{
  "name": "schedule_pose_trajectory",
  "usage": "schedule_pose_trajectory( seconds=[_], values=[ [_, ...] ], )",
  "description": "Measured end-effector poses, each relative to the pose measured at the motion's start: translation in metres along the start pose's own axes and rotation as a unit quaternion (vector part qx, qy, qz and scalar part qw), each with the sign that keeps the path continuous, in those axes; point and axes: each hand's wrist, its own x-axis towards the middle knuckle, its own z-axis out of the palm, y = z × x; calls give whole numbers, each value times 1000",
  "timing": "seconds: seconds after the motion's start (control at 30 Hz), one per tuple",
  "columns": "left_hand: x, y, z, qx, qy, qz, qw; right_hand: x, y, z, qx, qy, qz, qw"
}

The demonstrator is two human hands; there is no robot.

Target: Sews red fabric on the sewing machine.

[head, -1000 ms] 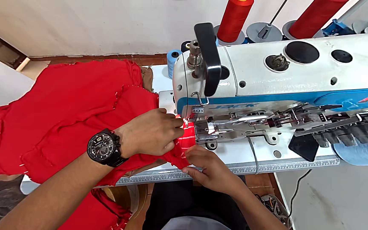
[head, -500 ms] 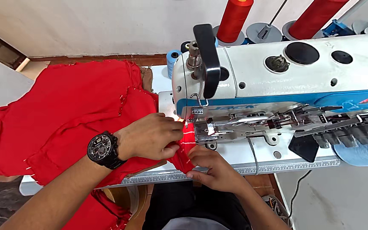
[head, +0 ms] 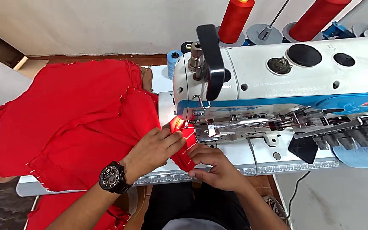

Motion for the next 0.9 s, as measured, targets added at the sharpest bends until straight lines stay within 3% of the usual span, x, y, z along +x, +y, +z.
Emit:
schedule_pose_trajectory(
  seconds=[0.47, 0.53, 0.6, 0.67, 0.73, 0.8, 0.9],
  values=[
    [19, -22, 10, 58, 14, -44, 997, 13, 10, -3, -96, 41, 38, 994],
    [24, -25, 10, 58, 24, -41, 997, 14, 8, -5, -162, 33, 19, 986],
    [28, -26, 7, 59, 24, -37, 997, 10, 4, -15, -301, 46, -3, 952],
    [33, -21, 3, 69, 7, -61, 996, 10, 1, -36, -445, 117, 1, 888],
    [37, -5, 0, 72, -8, -129, 989, 16, -4, -54, -538, 122, 96, 829],
    [45, 14, -1, 95, -20, -205, 974, 31, -11, -69, -507, 43, 244, 825],
    [50, 12, 14, 131, 18, -251, 959, 34, 10, -94, -467, 0, 319, 825]
  ],
)
